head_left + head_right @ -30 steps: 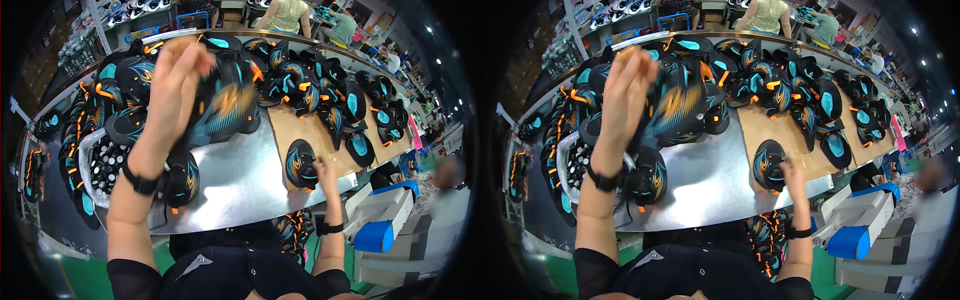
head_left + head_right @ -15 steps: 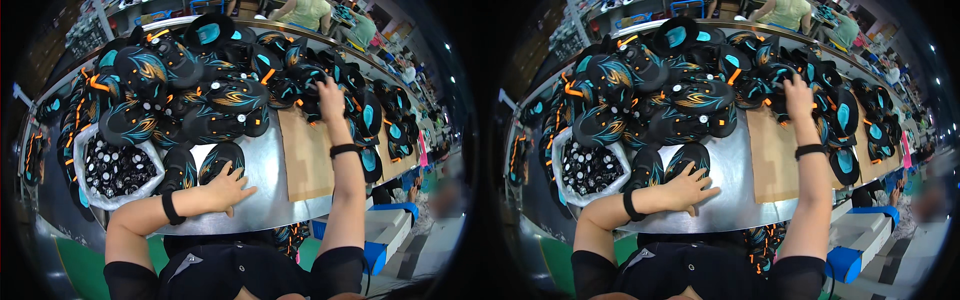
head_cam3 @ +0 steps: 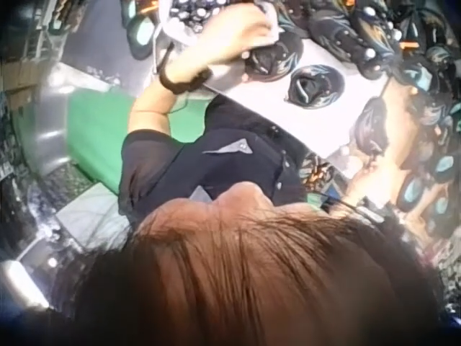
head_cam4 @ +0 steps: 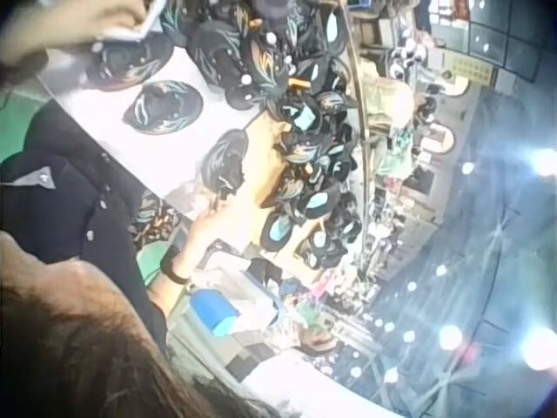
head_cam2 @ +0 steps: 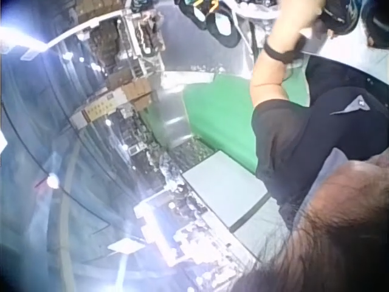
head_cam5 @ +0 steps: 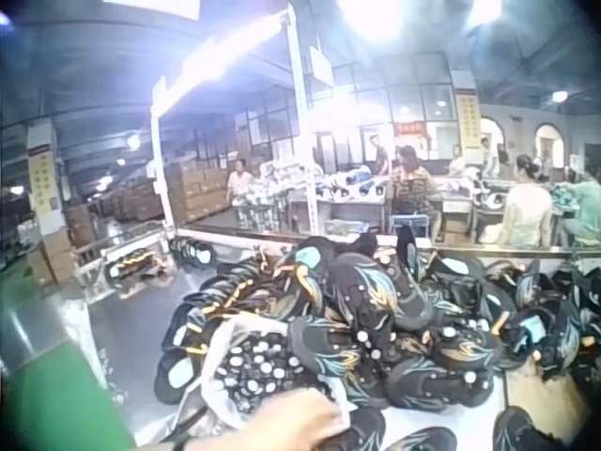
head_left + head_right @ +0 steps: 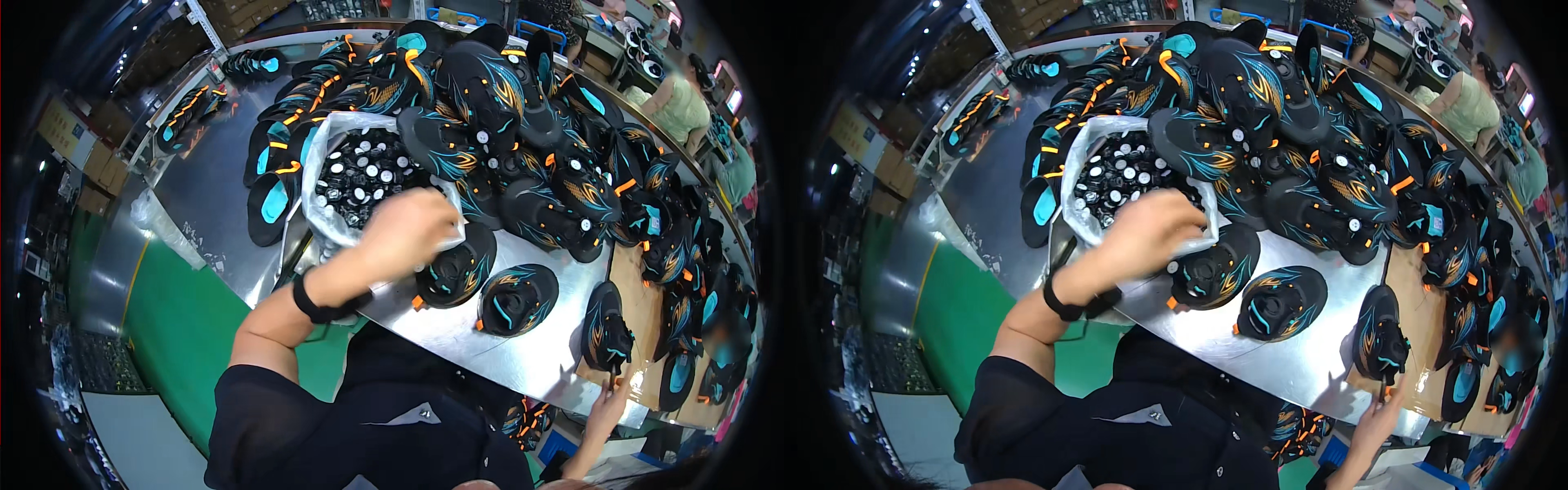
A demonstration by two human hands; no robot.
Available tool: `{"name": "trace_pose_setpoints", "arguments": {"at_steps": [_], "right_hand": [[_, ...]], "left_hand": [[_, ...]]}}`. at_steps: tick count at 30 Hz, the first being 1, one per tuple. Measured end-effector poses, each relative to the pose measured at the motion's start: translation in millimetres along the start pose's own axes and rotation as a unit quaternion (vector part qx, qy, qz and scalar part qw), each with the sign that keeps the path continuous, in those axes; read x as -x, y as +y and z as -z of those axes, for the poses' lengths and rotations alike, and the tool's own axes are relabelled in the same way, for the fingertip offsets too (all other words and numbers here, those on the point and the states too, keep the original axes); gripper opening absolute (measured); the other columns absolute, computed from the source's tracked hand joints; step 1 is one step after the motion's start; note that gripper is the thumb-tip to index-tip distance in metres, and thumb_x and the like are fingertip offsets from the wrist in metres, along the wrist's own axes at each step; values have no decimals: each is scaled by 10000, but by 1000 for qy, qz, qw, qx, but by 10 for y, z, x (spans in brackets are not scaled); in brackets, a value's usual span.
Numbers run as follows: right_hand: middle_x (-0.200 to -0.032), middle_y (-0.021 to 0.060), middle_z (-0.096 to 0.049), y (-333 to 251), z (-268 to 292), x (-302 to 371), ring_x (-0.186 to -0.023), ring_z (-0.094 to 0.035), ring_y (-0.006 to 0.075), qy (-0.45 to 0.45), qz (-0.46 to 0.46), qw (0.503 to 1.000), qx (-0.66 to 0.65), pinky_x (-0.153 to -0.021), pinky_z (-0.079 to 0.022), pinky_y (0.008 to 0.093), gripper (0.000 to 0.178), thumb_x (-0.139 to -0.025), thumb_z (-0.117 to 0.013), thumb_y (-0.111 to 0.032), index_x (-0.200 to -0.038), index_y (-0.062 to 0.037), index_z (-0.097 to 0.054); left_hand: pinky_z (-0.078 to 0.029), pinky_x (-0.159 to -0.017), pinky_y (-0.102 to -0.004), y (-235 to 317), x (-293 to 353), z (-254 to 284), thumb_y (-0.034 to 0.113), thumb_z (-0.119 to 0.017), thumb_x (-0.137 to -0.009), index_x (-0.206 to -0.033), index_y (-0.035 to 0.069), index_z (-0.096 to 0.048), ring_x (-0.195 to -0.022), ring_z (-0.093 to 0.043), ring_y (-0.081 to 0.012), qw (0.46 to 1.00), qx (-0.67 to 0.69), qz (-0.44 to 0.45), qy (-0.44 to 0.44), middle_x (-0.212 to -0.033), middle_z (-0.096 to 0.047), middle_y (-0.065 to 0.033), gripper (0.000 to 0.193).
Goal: The person is assembling shoes by attaching small parts to the shoe uppers.
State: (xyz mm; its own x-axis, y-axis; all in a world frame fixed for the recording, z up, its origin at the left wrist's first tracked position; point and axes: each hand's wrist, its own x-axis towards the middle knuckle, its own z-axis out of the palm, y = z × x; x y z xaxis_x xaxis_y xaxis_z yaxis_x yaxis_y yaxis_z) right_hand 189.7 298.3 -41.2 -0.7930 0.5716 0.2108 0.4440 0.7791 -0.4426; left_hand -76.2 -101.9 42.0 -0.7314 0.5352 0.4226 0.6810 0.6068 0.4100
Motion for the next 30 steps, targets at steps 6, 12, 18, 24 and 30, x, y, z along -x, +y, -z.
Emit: {"name": "trace_pose_setpoints", "arguments": {"at_steps": [6, 12, 18, 24, 30], "right_hand": [[-973, 160, -628, -813, 170, -129, -817, -633, 214, 62, 136, 983, -104, -745, -507, 318, 393, -852, -460, 116, -1226, 19, -529], [-1061, 164, -569, -1647, -654, -310, -937, -597, 351, -167, 371, 900, -160, -782, -514, 394, 504, -622, -562, 135, -1098, -29, -569], [-930, 114, -608, -1544, -851, -341, -845, -608, 273, -126, 387, 884, -232, -735, -500, 341, 230, -677, -633, 69, -891, -6, -602], [-923, 54, -622, -1490, -1009, -146, -838, -556, 101, -245, 77, 817, -517, -777, -451, 242, 93, -911, -573, -59, -928, 30, -593], [-900, 58, -630, -1440, -927, -191, -832, -576, 127, -75, 72, 832, -545, -781, -451, 262, 97, -926, -562, -83, -946, 9, -583]], "left_hand": [[-505, -744, -390, -1037, -196, 173, 25, -615, -745, -943, 70, -684, -908, -587, -315, 973, -225, 34, -34, -942, -573, -135, 214], [-512, -702, -399, -1154, -227, 155, 46, -566, -709, -960, 89, -653, -944, -550, -310, 948, -302, -68, -77, -979, -538, -139, 269], [-423, -781, -400, -646, 27, 299, 70, -684, -669, -931, 20, -585, -927, -525, -310, 980, -195, -44, -3, -930, -561, -122, 285], [-501, -676, -288, 319, 240, -336, 59, -690, -796, -1053, 6, -614, -782, -656, -194, 958, 276, 72, -18, -920, -637, -112, 273], [-493, -618, -283, 810, 122, -1382, 40, -634, -838, -1060, 6, -603, -702, -653, -188, 944, 312, 37, -104, -937, -644, -120, 227]]}}
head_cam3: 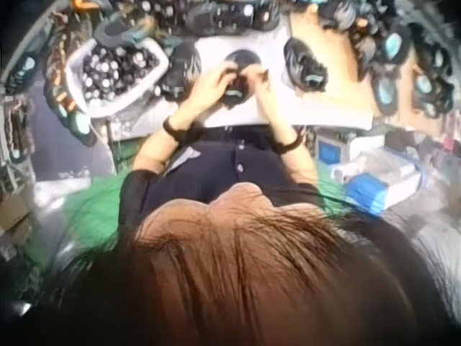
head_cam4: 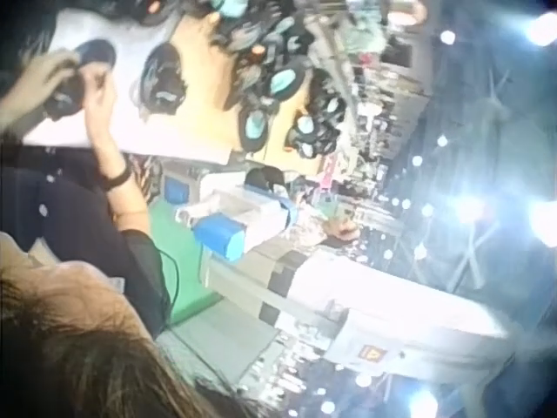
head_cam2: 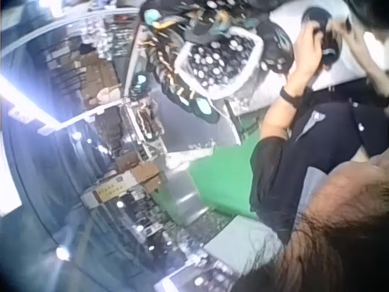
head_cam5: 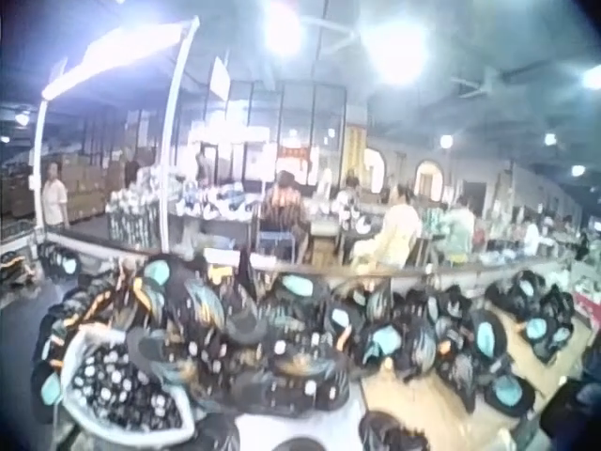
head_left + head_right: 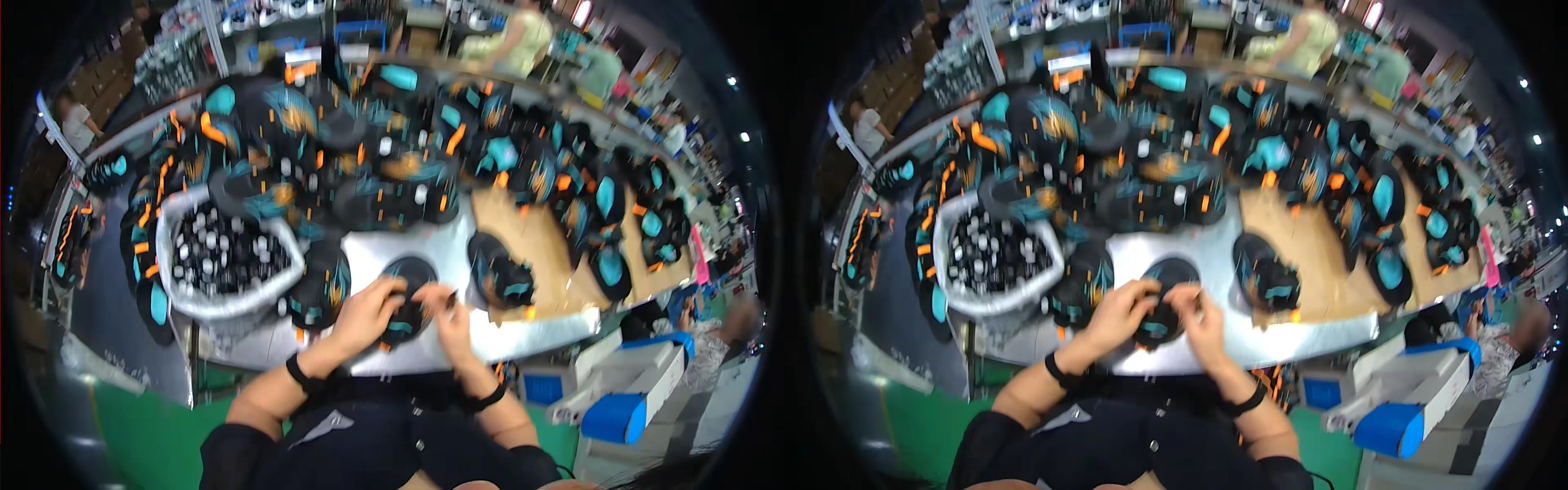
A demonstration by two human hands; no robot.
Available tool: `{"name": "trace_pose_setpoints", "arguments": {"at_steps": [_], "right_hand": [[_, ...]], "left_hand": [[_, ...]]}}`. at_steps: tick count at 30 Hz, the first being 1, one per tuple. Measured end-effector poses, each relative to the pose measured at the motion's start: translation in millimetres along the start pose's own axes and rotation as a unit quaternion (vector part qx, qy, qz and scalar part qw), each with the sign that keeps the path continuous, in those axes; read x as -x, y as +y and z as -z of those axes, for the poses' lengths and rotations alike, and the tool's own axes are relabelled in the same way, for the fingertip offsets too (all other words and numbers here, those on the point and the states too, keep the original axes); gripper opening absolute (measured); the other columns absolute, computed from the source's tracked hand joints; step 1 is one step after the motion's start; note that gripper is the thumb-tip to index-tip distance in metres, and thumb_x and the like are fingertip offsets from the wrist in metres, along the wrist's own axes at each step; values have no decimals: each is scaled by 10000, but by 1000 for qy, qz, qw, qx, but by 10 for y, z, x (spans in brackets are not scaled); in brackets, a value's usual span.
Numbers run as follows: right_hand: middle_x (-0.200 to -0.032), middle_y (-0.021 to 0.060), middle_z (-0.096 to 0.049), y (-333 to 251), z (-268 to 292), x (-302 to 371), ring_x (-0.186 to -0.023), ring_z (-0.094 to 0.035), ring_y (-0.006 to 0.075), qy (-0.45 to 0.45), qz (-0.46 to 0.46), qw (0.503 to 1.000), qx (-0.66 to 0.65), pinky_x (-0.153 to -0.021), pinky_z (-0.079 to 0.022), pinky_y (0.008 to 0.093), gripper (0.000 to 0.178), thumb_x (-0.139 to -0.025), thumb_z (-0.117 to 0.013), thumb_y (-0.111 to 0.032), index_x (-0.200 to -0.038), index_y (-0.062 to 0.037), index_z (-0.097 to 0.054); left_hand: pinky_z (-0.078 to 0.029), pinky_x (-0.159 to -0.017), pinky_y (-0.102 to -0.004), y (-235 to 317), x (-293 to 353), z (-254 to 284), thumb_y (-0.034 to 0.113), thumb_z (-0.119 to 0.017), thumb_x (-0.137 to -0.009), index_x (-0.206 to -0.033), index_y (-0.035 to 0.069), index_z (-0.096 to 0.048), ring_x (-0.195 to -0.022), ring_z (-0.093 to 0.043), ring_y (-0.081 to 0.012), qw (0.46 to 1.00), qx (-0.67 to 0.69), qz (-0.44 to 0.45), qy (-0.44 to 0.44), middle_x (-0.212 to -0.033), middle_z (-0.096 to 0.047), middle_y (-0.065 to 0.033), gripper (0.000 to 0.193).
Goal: The person is assembling shoes by attaching small parts to the shoe uppers.
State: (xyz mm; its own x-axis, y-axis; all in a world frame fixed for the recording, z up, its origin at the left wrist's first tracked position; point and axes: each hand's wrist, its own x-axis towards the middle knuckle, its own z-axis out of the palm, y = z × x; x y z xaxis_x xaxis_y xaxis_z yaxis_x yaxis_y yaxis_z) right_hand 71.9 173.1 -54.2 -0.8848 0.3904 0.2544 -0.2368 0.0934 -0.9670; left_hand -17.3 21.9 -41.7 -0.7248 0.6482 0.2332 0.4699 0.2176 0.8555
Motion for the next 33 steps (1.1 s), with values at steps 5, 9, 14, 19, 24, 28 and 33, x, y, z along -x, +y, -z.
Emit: {"name": "trace_pose_setpoints", "arguments": {"at_steps": [5, 9, 14, 19, 24, 28, 33], "right_hand": [[-787, 51, -653, -299, 81, 97, -709, -619, 99, 55, -76, 993, -77, -654, -468, 207, 97, -855, -643, -3, -946, 28, -630], [-742, 40, -641, -244, 43, 218, -671, -592, 79, 16, -103, 994, -29, -617, -442, 202, 50, -848, -654, -10, -890, 13, -639], [-734, 21, -622, -315, -17, 175, -664, -575, 60, 17, -117, 993, -14, -600, -444, 199, 52, -865, -640, -33, -861, 16, -620], [-776, 25, -624, -324, -84, 102, -653, -571, 49, -1, -101, 995, 9, -587, -461, 177, 43, -858, -636, -2, -855, 23, -601], [-755, 15, -621, -310, -61, 19, -645, -568, 42, -9, -103, 994, 27, -581, -461, 173, 37, -852, -635, 7, -847, 20, -601], [-736, 11, -620, -309, -45, -15, -639, -565, 38, -8, -91, 995, 41, -573, -455, 176, 34, -842, -639, 9, -836, 17, -606], [-731, 17, -622, -267, -13, -37, -626, -556, 39, -14, -79, 995, 53, -565, -447, 181, 39, -832, -642, 15, -811, 16, -609]], "left_hand": [[-488, -676, -234, 159, 8, 195, 43, -581, -902, -1078, 24, -577, -864, -656, -135, 920, 326, 190, -106, -1060, -634, -110, 177], [-503, -751, -274, 163, 63, 228, 40, -562, -914, -1100, 18, -552, -1010, -637, -218, 893, 414, 162, -74, -1250, -535, -148, 188], [-474, -960, -387, 213, 44, 224, 11, -590, -886, -1059, 1, -576, -1142, -564, -265, 844, 506, 175, -39, -1250, -527, -147, 174], [-474, -956, -365, 80, 28, 219, -3, -600, -871, -1096, 4, -571, -1089, -594, -243, 832, 519, 182, -77, -1179, -573, -138, 227], [-472, -898, -288, -10, -13, 214, -6, -597, -875, -1120, 4, -567, -991, -609, -172, 802, 549, 221, -79, -1128, -605, -108, 247], [-478, -875, -289, 48, -34, 139, -20, -612, -859, -1106, -11, -571, -976, -602, -165, 851, 479, 210, -43, -1091, -609, -104, 251], [-452, -889, -273, -21, -30, 199, -16, -612, -857, -1146, -24, -585, -1011, -580, -134, 916, 326, 205, -111, -1066, -603, -73, 290]]}}
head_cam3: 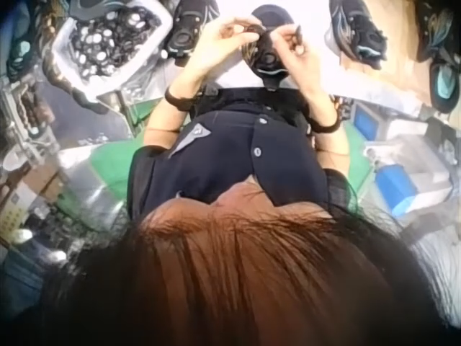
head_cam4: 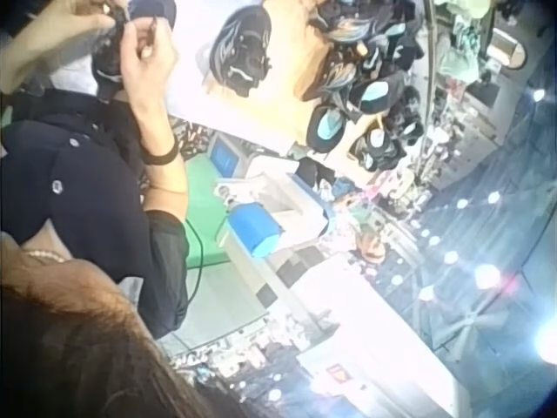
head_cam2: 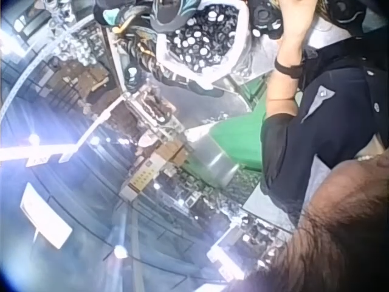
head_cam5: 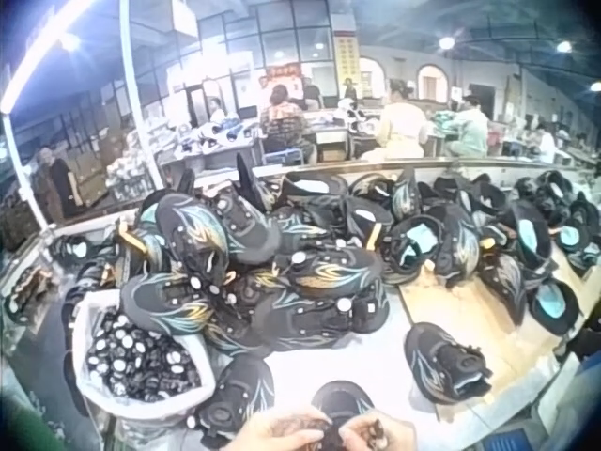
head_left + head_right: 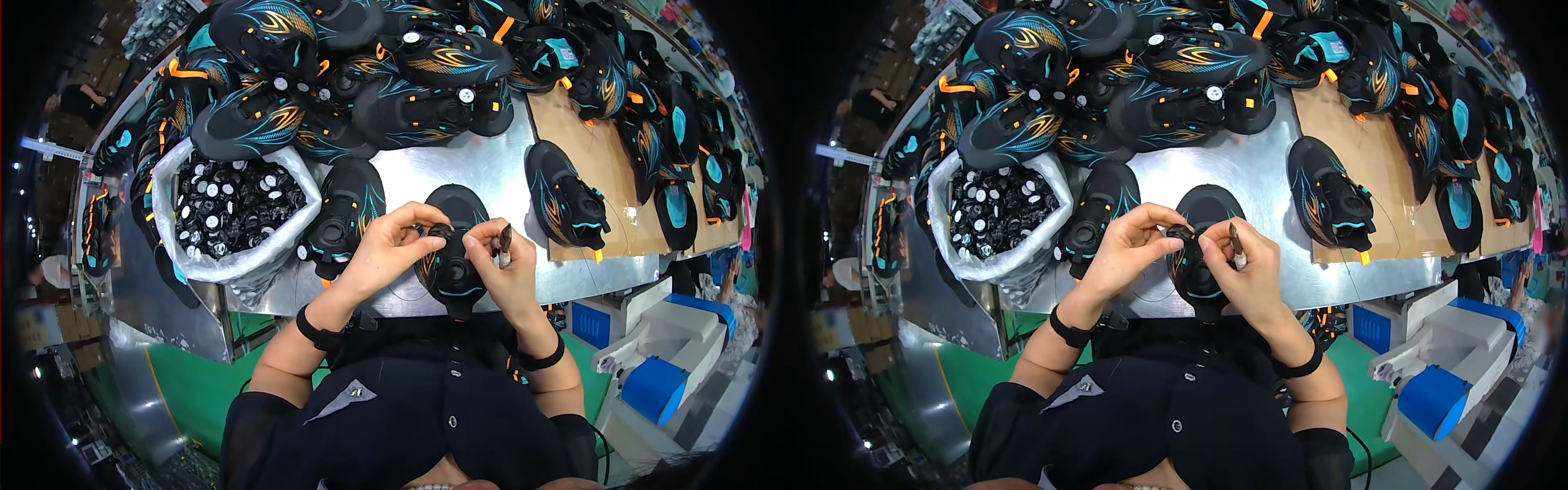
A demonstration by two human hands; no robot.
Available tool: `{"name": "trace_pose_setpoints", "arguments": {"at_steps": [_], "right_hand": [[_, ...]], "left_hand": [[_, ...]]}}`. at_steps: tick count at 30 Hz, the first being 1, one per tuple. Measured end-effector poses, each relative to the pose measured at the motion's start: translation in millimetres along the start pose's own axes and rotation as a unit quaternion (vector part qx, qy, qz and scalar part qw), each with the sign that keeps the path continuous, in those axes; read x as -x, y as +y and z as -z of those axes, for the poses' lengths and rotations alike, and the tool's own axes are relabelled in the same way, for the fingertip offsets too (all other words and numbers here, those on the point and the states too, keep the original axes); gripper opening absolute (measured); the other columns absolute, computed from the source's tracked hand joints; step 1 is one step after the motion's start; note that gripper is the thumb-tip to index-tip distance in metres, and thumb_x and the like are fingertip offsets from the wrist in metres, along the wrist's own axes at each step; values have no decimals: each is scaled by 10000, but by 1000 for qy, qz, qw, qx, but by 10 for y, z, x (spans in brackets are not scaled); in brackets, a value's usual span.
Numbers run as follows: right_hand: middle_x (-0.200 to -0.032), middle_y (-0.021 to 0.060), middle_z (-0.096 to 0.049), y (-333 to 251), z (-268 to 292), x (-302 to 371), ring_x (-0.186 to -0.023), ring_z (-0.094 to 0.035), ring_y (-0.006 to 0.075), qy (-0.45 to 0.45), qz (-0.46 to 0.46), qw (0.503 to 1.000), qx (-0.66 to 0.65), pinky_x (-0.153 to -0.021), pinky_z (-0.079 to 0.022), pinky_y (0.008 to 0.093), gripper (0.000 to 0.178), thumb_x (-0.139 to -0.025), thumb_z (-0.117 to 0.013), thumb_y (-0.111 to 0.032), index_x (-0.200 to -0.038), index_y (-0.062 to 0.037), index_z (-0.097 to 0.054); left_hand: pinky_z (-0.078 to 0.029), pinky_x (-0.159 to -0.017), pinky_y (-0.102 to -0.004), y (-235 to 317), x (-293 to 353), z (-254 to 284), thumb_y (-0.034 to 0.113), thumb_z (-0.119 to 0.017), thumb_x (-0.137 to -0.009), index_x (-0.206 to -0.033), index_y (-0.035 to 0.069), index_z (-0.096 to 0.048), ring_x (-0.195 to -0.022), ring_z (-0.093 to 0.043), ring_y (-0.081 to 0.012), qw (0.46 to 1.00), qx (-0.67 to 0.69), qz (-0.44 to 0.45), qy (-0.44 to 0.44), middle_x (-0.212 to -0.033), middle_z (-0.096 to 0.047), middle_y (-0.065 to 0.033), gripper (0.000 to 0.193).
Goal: The person is assembling shoes by attaching small parts to the shoe uppers.
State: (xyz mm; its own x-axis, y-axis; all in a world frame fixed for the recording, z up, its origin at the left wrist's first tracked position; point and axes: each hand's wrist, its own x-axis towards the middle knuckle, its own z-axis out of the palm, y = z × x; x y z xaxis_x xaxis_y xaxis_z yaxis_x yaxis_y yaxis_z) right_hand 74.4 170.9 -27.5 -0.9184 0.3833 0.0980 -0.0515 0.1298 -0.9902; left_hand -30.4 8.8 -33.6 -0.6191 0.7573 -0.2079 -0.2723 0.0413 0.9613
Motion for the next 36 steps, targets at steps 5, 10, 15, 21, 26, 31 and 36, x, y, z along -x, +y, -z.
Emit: {"name": "trace_pose_setpoints", "arguments": {"at_steps": [5, 10, 15, 21, 26, 31, 36], "right_hand": [[-715, 18, -613, 6, 25, -14, -604, -536, 46, 0, 6, 999, 40, -558, -439, 191, 48, -808, -654, 21, -793, 16, -609], [-705, 27, -602, 9, 38, -17, -591, -524, 53, -23, 7, 998, 65, -538, -418, 199, 57, -799, -655, 29, -781, 18, -602], [-693, 31, -588, 12, 35, -27, -580, -504, 56, -25, 1, 998, 55, -530, -404, 209, 64, -791, -658, 33, -778, 19, -597], [-689, 36, -582, -12, 40, -17, -565, -492, 66, -47, 14, 995, 89, -522, -402, 212, 67, -787, -658, 36, -777, 20, -594], [-674, 44, -566, -26, 65, 24, -578, -500, 99, -22, 16, 997, 70, -529, -403, 239, 72, -780, -666, 30, -789, 16, -596], [-676, 47, -569, -33, 74, -6, -578, -502, 117, -49, 32, 992, 111, -534, -409, 253, 89, -763, -674, 33, -807, -5, -606], [-684, 55, -573, -55, -7, -97, -595, -512, 107, -91, 123, 974, 166, -554, -419, 254, 151, -751, -700, 15, -865, -25, -609]], "left_hand": [[-441, -909, -273, 69, -3, -42, 2, -601, -865, -1146, -21, -614, -1022, -573, -135, 997, 63, -33, -17, -1075, -589, -54, 283], [-427, -937, -274, 27, 6, -29, 5, -598, -869, -1155, -8, -621, -1047, -560, -130, 997, 60, -51, -24, -1092, -578, -47, 288], [-448, -926, -266, 64, 11, -26, -47, -587, -862, -1198, -6, -587, -1055, -569, -130, 996, 76, -35, -32, -1117, -606, -76, 338], [-458, -918, -269, 24, 30, -8, -60, -582, -862, -1274, 2, -508, -1041, -580, -135, 995, 78, -29, -59, -1108, -624, -102, 423], [-463, -905, -265, -18, 30, 5, -49, -596, -856, -1258, 5, -509, -997, -599, -130, 994, 105, -14, -9, -1064, -650, -94, 414], [-467, -899, -260, 40, 23, -18, -48, -604, -853, -1256, 3, -507, -996, -598, -119, 995, 93, 8, -29, -1074, -652, -92, 418], [-503, -833, -257, 124, 92, 53, -66, -579, -850, -1291, -9, -491, -919, -613, -98, 999, -3, 27, -21, -1060, -671, -79, 453]]}}
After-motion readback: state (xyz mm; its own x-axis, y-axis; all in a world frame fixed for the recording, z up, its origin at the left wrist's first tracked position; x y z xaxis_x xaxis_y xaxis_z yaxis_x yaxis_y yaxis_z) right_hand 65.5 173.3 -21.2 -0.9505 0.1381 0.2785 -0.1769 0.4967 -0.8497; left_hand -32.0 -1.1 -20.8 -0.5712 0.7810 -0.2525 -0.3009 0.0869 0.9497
